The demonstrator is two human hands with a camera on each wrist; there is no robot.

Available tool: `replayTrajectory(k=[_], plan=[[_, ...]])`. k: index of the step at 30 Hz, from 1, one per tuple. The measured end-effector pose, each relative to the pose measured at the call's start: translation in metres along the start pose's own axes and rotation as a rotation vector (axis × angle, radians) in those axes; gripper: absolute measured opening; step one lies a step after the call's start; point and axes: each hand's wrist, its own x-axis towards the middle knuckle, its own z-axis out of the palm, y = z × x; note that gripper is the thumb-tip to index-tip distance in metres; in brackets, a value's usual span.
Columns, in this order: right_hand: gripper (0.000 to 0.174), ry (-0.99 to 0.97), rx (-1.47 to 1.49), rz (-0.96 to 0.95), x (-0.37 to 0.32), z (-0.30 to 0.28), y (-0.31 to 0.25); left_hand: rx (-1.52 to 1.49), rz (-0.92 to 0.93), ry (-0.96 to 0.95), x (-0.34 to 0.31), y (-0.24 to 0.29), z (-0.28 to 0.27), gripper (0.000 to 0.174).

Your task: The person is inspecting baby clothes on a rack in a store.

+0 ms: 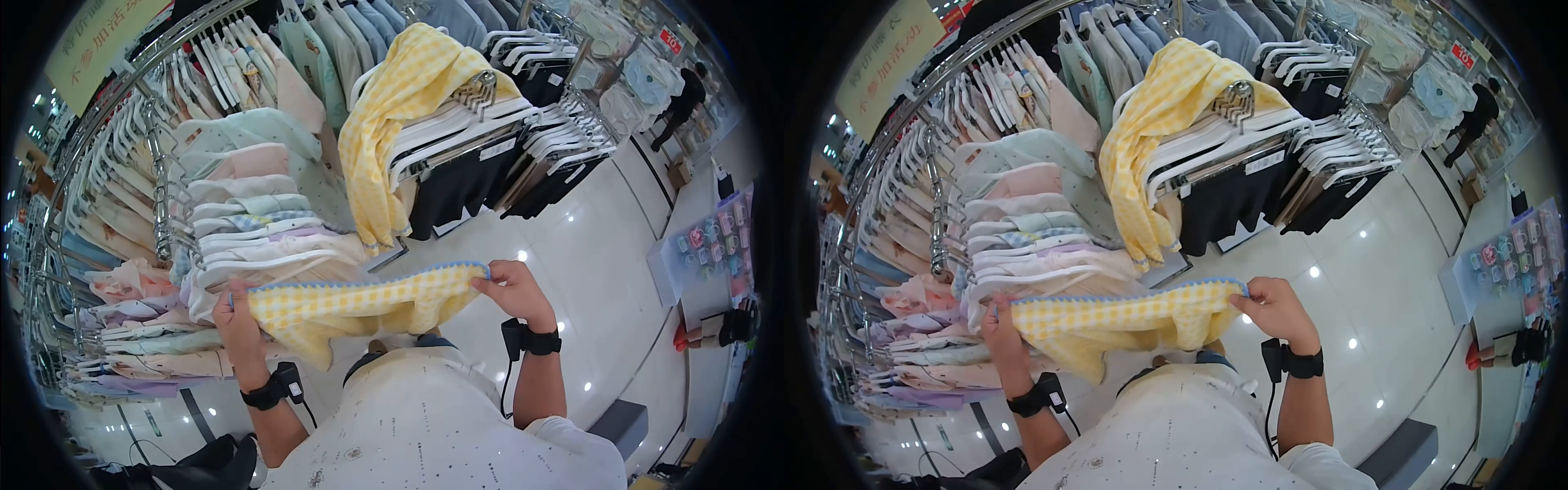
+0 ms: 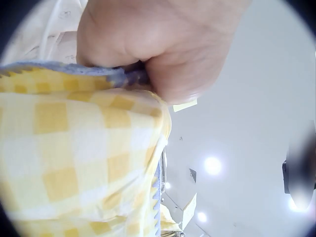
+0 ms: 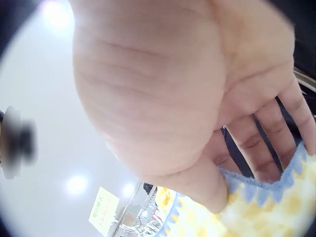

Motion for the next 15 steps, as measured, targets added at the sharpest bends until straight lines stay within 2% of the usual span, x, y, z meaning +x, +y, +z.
replayTrajectory(k=[2,7,9,10,12,13,14,15], plan=[[0.027,-0.120,-0.212,0.045,0.007,-0.018,0.003,0.007,0.015,-0.025,-0.008,0.008,0.024,0.036],[0.026,-0.246,-0.191,0.048,0.019,-0.029,0.011,0.004,0.061,-0.123,-0.025,0.019,0.059,0.035],[0.024,-0.268,-0.174,0.033,0.025,-0.032,0.010,0.156,0.104,-0.349,-0.037,0.035,0.079,0.035],[0.024,-0.319,-0.155,-0.002,0.029,-0.032,0.009,0.157,0.107,-0.340,-0.039,0.040,0.085,0.035],[0.025,-0.376,-0.136,-0.041,0.037,-0.031,0.000,0.276,0.145,-0.673,-0.045,0.049,0.102,0.032],[0.029,-0.406,-0.088,-0.155,0.040,-0.028,-0.010,0.261,0.134,-0.695,-0.051,0.057,0.118,0.045],[0.033,-0.440,-0.040,-0.273,0.045,-0.032,-0.013,0.260,0.140,-0.684,-0.054,0.057,0.130,0.045],[0.036,-0.496,-0.008,-0.225,0.047,-0.033,-0.016,0.252,0.113,-0.726,-0.054,0.056,0.133,0.034]])
